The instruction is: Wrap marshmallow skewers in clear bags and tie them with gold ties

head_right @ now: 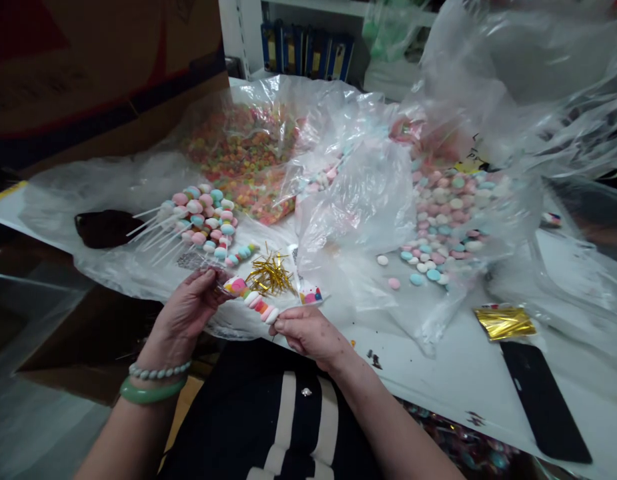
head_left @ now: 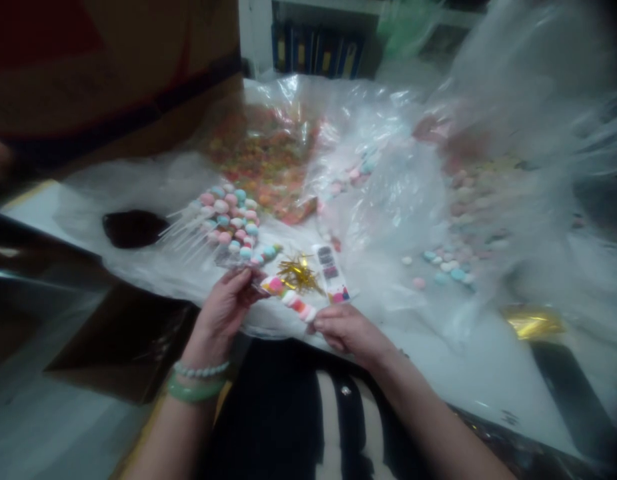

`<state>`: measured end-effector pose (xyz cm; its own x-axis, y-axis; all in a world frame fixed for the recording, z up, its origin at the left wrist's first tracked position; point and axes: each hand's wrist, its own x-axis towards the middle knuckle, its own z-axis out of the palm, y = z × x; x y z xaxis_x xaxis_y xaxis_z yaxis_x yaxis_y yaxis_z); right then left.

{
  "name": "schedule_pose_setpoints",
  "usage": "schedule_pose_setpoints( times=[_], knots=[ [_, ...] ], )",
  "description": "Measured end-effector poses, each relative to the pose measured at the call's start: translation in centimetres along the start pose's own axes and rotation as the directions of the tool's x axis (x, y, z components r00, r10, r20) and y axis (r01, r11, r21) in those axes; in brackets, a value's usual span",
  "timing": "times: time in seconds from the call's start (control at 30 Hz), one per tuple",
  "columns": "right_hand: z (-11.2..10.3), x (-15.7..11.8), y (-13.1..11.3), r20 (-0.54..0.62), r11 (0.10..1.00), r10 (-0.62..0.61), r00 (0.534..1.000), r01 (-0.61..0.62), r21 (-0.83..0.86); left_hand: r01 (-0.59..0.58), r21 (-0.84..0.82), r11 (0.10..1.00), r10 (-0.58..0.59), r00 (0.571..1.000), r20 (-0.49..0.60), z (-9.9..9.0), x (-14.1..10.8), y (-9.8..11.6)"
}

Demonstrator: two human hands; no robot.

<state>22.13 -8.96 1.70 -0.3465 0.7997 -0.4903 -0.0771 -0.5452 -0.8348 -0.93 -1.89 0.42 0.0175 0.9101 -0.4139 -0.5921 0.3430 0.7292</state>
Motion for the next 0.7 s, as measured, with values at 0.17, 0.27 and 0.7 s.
schedule_pose_setpoints(
  times=[0.17,0.27,0.7],
  knots=[
    [0.1,0.2,0.3,-0.032,0.997,-0.034,0.999,0.032,-0.068,-0.01,0.044,0.999,0.009,1.0,0.019,0.0,-0.1,-0.1],
    [0.3,0.3,0.2,-0.102,0.981,-0.13,0.986,0.113,-0.16,0.009,0.024,1.0,-0.009,1.0,0.005,0.0,-0.1,-0.1],
    [0.6,1.0,1.5,-0.123,0.652,-0.402,0.907,0.19,-0.734,0.008,-0.1,0.995,-0.024,0.988,-0.152,-0.1,0.2,-0.3]
  ],
)
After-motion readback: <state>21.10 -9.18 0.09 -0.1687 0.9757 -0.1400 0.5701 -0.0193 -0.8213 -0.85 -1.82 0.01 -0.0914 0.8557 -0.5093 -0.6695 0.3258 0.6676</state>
